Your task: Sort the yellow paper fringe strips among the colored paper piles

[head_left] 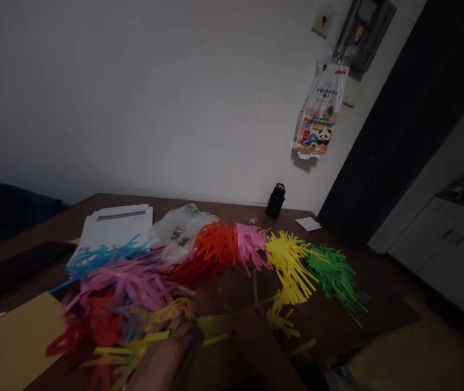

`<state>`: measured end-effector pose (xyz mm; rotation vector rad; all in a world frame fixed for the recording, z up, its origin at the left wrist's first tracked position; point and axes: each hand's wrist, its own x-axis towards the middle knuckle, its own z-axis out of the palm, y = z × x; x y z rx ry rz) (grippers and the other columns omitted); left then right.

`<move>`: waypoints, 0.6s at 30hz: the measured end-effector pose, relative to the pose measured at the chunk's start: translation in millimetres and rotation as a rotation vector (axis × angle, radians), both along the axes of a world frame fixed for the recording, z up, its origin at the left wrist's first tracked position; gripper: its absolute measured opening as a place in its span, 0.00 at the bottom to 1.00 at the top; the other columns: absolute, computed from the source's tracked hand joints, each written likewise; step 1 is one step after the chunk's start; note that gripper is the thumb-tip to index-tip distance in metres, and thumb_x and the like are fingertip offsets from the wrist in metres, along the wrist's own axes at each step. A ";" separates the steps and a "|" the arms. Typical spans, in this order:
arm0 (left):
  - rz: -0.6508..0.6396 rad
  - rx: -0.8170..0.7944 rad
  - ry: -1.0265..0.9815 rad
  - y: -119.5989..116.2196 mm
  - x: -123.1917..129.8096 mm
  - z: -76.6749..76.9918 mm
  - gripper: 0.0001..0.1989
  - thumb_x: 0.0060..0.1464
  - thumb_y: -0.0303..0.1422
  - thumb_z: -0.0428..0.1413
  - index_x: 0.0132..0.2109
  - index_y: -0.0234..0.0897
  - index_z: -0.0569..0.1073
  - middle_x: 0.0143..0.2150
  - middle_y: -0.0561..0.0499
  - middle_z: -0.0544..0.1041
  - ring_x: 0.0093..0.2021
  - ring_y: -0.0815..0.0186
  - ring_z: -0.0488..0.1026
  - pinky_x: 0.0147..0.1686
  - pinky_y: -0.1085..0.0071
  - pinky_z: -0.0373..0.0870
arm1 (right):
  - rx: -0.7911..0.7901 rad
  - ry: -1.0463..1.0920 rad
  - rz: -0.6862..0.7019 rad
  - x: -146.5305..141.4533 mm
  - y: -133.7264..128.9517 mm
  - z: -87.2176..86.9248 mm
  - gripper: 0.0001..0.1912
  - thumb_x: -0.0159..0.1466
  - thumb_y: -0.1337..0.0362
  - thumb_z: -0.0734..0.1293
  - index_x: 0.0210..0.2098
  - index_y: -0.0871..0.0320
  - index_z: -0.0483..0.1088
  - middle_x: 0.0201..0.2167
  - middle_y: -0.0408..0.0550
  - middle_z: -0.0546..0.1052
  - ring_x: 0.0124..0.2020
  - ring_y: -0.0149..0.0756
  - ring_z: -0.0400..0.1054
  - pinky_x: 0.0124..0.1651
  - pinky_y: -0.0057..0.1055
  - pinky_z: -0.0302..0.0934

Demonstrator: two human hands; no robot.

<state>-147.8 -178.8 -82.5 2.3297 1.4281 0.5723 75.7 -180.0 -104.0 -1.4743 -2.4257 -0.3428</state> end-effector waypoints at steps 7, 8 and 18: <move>0.048 -0.034 0.294 0.7 19.4 27.9 0.17 0.60 0.26 0.44 0.43 0.33 0.78 0.47 0.37 0.79 0.47 0.49 0.77 0.47 0.51 0.71 | -0.096 -0.027 -0.128 -10.3 -3.9 17.5 0.11 0.63 0.73 0.64 0.44 0.57 0.73 0.37 0.52 0.76 0.41 0.48 0.69 0.45 0.49 0.62; 0.060 -0.048 0.326 2.6 21.4 31.5 0.16 0.59 0.26 0.45 0.45 0.32 0.77 0.48 0.36 0.79 0.46 0.46 0.78 0.44 0.49 0.72 | -0.135 -0.026 -0.154 -11.4 -4.6 23.0 0.11 0.64 0.72 0.64 0.43 0.58 0.74 0.38 0.53 0.76 0.42 0.49 0.69 0.46 0.50 0.62; -0.085 -0.009 0.386 11.3 35.8 35.0 0.22 0.48 0.14 0.46 0.37 0.35 0.82 0.45 0.37 0.80 0.53 0.47 0.72 0.49 0.52 0.68 | -0.194 0.074 -0.079 -14.4 2.7 36.5 0.04 0.63 0.68 0.70 0.38 0.54 0.76 0.38 0.47 0.79 0.43 0.43 0.70 0.50 0.48 0.60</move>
